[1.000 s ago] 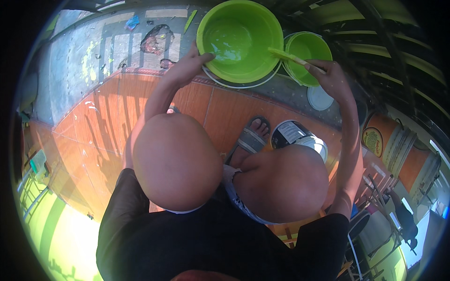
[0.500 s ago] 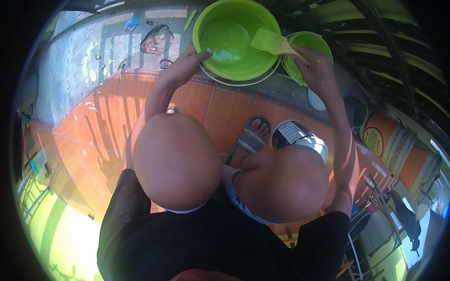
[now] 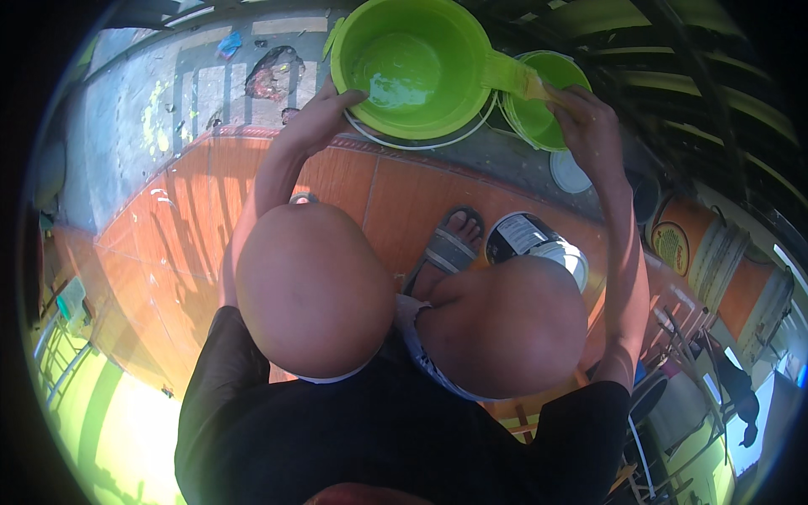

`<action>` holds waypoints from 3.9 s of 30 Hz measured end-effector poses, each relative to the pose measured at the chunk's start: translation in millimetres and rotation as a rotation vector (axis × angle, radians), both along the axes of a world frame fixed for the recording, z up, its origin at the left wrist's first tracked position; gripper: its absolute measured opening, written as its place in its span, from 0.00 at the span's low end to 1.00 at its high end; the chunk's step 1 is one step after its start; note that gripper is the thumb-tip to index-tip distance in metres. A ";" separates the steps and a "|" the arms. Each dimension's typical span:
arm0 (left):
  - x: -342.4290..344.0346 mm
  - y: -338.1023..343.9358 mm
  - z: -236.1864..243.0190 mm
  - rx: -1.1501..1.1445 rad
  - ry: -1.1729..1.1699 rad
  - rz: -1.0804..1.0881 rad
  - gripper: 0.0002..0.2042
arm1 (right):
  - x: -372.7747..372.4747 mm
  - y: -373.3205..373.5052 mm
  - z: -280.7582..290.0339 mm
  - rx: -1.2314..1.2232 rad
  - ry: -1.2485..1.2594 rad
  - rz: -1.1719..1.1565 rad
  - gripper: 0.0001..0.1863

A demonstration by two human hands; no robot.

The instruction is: The person mixes green paint in a bucket using a paintbrush, then transfers some paint into a smaller green bowl. The person continues to stir the paint in the bowl while sitting on the floor.

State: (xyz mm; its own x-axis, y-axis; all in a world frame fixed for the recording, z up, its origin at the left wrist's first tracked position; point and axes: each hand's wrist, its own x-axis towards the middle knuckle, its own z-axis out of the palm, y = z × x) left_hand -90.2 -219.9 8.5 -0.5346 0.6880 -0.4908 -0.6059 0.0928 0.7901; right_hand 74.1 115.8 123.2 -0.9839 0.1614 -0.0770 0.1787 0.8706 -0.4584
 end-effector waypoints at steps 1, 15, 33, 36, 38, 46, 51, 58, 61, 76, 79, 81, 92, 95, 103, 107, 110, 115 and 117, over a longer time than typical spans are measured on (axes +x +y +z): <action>-1.4 -0.6 -0.7 -0.028 -0.003 -0.009 0.30 | 1.0 0.7 2.4 0.029 0.005 0.025 0.17; -4.3 -2.5 -1.0 -0.045 -0.014 0.009 0.30 | -9.3 -37.3 -14.9 -0.041 0.056 0.175 0.17; 3.7 1.5 4.8 -0.092 0.010 0.025 0.29 | -13.8 -24.9 9.8 -0.346 -0.200 0.001 0.17; 6.3 -0.3 5.8 -0.089 -0.048 0.067 0.30 | -18.2 -28.4 -1.6 -0.339 -0.237 0.004 0.18; 7.2 -5.7 3.3 -0.080 -0.073 0.076 0.30 | -14.1 -23.6 -3.2 -0.330 -0.144 -0.040 0.19; 22.7 -24.0 0.9 0.029 -0.162 0.188 0.28 | -6.6 14.4 19.8 -0.787 -0.045 -0.470 0.16; 26.3 -18.1 6.6 -0.021 -0.193 0.199 0.28 | -8.5 -11.2 19.2 -0.951 -0.220 -0.258 0.16; 36.1 -18.7 -5.5 0.062 -0.341 0.267 0.30 | -35.7 -78.5 4.0 -0.641 -0.422 -0.094 0.15; 35.1 -17.0 -15.3 0.101 -0.402 0.252 0.30 | -57.1 -94.9 -5.5 -0.443 -0.425 -0.033 0.17; 16.9 -13.4 0.0 -0.397 0.571 0.134 0.33 | -151.9 -196.8 -63.9 -0.162 -0.342 0.172 0.17; 18.5 -12.1 -4.7 -0.504 0.873 0.223 0.30 | -146.3 -221.2 -60.8 -0.139 -0.228 0.169 0.17; 19.8 -13.8 -6.4 -0.649 1.036 0.195 0.27 | -141.7 -233.3 -56.3 -0.138 -0.166 0.193 0.17; 13.6 -21.0 0.6 -0.519 0.506 0.232 0.20 | -126.0 -198.3 -30.0 -0.570 -0.173 0.340 0.20; 11.5 -20.4 -6.9 -0.541 0.515 0.247 0.19 | -106.2 -149.0 -8.2 -0.662 -0.205 0.339 0.20; 5.2 -42.7 31.7 -0.565 0.723 0.197 0.18 | 27.0 -43.5 106.8 -0.688 0.042 -0.325 0.14; 26.5 -82.1 142.8 -0.629 0.486 0.248 0.21 | 136.9 -66.7 168.6 -0.697 0.112 -0.850 0.15; 46.9 -107.8 258.0 -0.647 0.346 0.295 0.26 | 258.8 -141.6 240.8 -0.778 -0.016 -1.255 0.15; 64.1 -129.0 450.5 -0.885 0.513 0.077 0.26 | 448.9 -326.9 389.7 -1.004 -0.343 -1.481 0.16; 78.4 -131.9 530.9 -0.859 0.497 0.118 0.25 | 510.1 -402.7 463.3 -1.443 -0.324 -1.636 0.09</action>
State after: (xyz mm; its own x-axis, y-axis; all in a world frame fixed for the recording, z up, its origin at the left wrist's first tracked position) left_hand -11.8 -351.8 539.4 -0.8565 0.1341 -0.4984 -0.2667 0.7117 0.6499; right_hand 584.2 -286.9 586.5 -0.0167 0.2931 -0.9559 0.3695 -0.8866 -0.2783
